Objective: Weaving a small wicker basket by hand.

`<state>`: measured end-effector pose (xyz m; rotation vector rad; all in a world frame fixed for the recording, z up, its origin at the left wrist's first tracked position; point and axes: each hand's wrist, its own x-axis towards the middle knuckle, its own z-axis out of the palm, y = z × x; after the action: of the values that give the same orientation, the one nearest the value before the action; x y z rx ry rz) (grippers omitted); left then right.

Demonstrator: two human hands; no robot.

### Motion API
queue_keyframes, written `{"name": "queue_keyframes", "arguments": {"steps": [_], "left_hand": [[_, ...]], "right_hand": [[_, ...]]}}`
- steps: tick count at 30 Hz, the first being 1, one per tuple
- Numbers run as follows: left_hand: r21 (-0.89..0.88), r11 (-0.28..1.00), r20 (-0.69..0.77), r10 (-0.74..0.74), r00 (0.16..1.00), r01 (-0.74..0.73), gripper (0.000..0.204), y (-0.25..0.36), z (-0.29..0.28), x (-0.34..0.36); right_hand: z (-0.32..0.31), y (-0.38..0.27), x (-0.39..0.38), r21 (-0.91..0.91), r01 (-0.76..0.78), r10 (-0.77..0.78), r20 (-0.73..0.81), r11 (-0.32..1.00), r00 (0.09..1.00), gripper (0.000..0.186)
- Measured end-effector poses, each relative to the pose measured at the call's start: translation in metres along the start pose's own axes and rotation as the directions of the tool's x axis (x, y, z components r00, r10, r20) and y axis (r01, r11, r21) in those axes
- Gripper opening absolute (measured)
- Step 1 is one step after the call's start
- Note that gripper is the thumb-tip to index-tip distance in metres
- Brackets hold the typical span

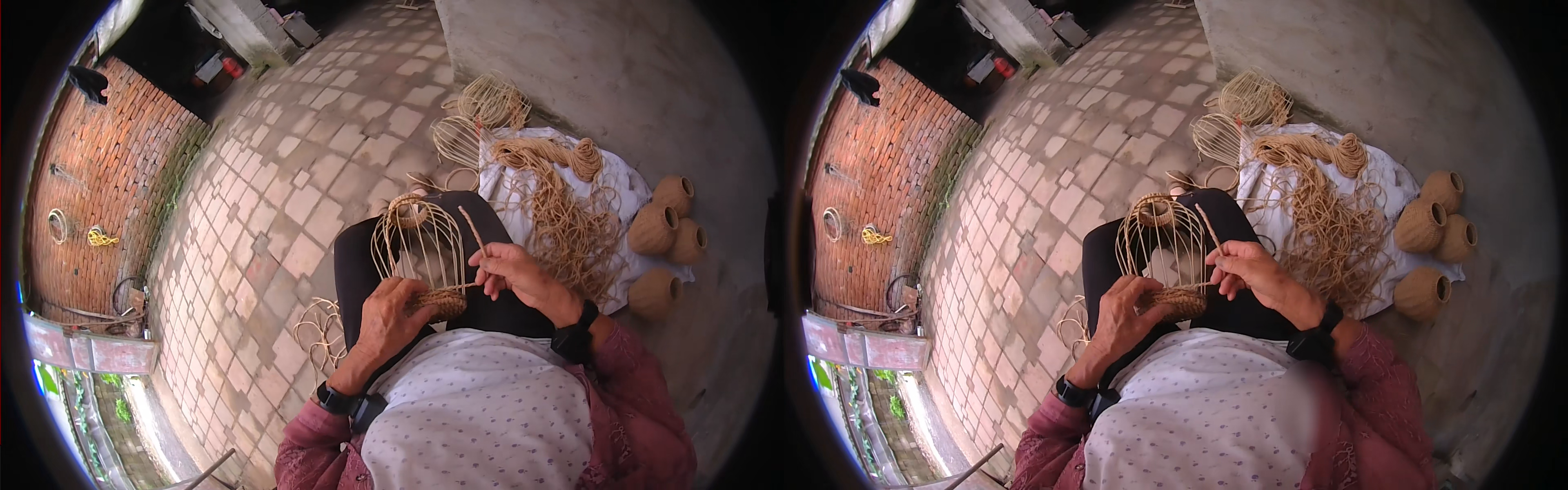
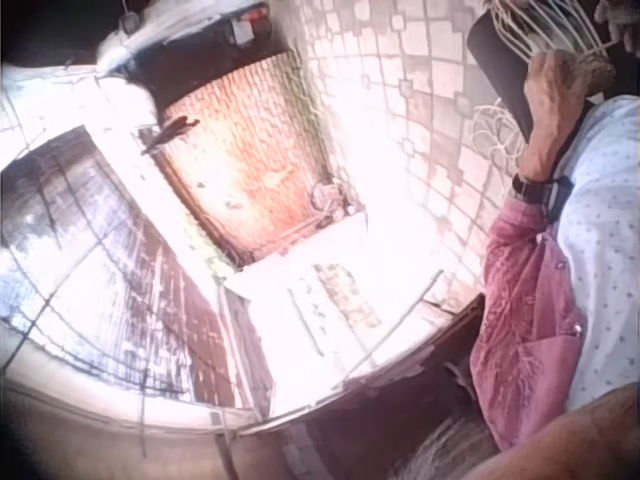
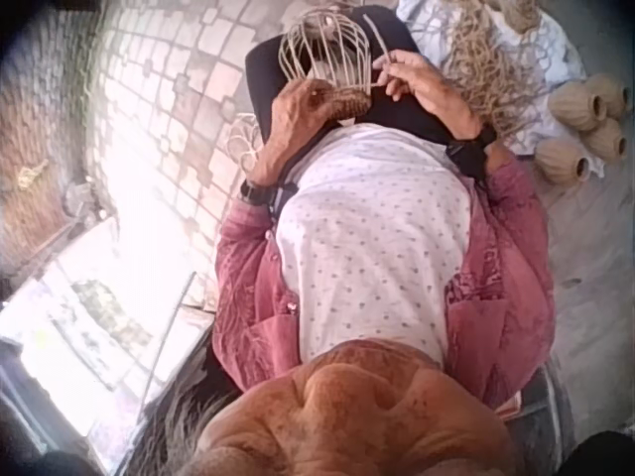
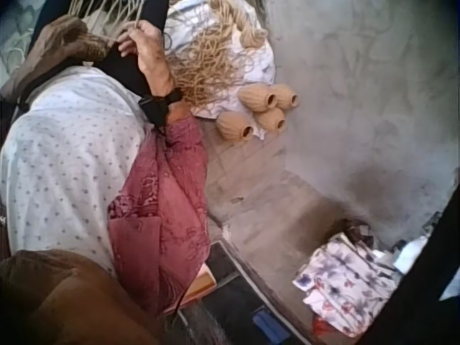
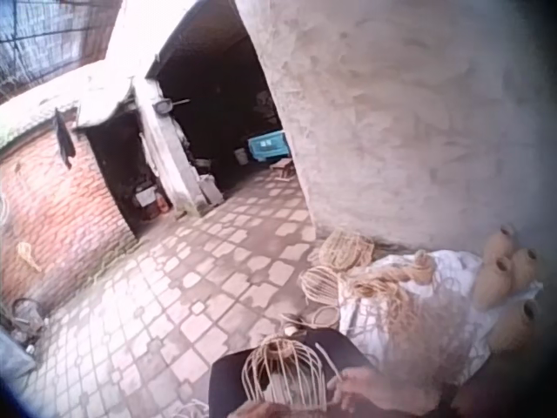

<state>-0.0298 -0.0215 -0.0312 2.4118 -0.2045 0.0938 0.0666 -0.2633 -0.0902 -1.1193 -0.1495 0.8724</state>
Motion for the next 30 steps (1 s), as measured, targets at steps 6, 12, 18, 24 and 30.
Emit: {"name": "queue_keyframes", "arguments": {"steps": [6,12,18,24,30], "left_hand": [[0.162,0.959,-0.079,0.245,0.966,-0.23,0.01,0.009,0.005,0.027],[0.222,0.955,0.027,0.197,0.98,-0.199,0.006,0.011,0.02,0.04],[0.221,0.957,0.073,0.176,0.982,-0.188,0.013,0.014,0.017,0.043],[0.25,0.923,0.165,0.256,0.953,-0.291,0.033,0.021,0.012,0.038],[-0.056,0.998,-0.028,-0.033,0.999,0.031,0.043,-0.01,0.014,0.011]], "right_hand": [[-0.017,0.005,-0.003,-0.098,-0.037,0.019,-0.17,0.994,0.985,0.02],[-0.009,-0.01,0.035,-0.089,0.109,-0.127,-0.232,0.99,0.964,0.014],[0.013,0.003,0.085,-0.598,0.264,-0.408,-0.115,0.756,0.906,0.005],[0.032,0.001,0.081,-0.735,0.142,-0.35,-0.136,0.663,0.927,0.008],[0.052,-0.02,0.099,-0.895,0.317,-0.552,0.1,0.312,0.828,0.035]]}}
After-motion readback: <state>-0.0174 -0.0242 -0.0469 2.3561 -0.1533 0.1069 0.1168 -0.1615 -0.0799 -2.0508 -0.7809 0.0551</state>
